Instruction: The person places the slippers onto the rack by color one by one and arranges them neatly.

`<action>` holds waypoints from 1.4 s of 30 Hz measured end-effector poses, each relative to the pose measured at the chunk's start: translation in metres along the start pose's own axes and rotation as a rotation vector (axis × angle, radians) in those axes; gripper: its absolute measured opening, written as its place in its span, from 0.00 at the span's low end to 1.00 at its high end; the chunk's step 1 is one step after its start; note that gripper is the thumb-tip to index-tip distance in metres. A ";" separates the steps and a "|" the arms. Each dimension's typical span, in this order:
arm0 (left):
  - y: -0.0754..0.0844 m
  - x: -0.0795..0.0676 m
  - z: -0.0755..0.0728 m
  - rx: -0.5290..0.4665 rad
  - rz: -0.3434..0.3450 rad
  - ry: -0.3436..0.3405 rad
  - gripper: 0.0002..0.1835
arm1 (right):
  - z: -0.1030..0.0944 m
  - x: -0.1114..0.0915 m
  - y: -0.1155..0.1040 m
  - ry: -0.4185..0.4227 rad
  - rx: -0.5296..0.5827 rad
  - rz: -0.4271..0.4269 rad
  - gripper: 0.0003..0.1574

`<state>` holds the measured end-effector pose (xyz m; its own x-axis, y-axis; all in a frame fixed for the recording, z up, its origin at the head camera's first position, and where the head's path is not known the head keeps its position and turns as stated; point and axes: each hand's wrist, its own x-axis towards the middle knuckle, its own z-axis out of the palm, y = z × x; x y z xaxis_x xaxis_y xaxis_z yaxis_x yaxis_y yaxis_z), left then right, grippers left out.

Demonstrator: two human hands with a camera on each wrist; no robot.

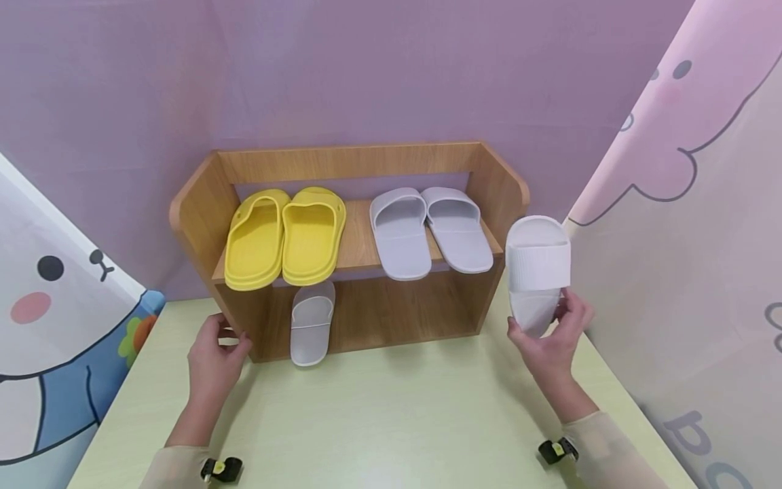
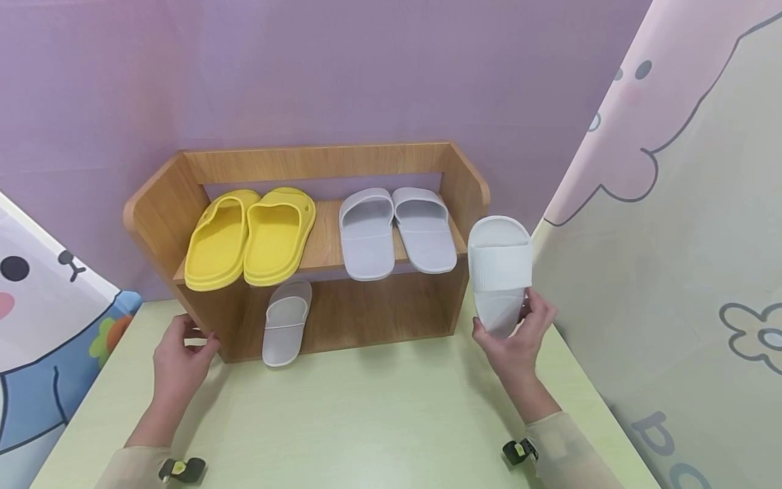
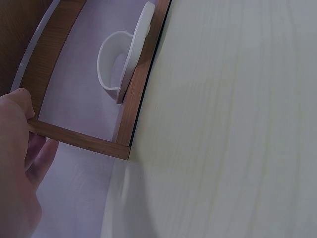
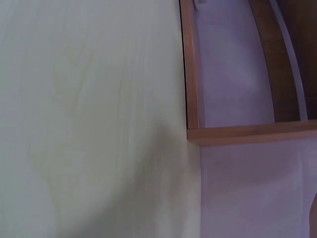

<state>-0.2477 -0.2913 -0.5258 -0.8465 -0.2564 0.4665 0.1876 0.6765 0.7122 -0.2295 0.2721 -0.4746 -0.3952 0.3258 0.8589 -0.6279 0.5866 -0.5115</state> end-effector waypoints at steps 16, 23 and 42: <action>0.001 0.000 -0.001 -0.002 -0.001 -0.004 0.23 | 0.014 -0.001 -0.019 -0.046 0.036 -0.108 0.58; 0.001 0.000 -0.001 -0.008 -0.001 -0.003 0.23 | 0.021 -0.004 -0.025 -0.062 0.065 -0.157 0.56; 0.000 0.000 0.000 0.006 -0.001 0.007 0.23 | 0.038 -0.036 -0.005 -0.211 0.078 -0.258 0.60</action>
<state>-0.2476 -0.2915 -0.5261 -0.8431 -0.2624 0.4694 0.1834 0.6802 0.7097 -0.2381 0.2296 -0.5038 -0.3418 0.0091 0.9397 -0.7713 0.5686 -0.2860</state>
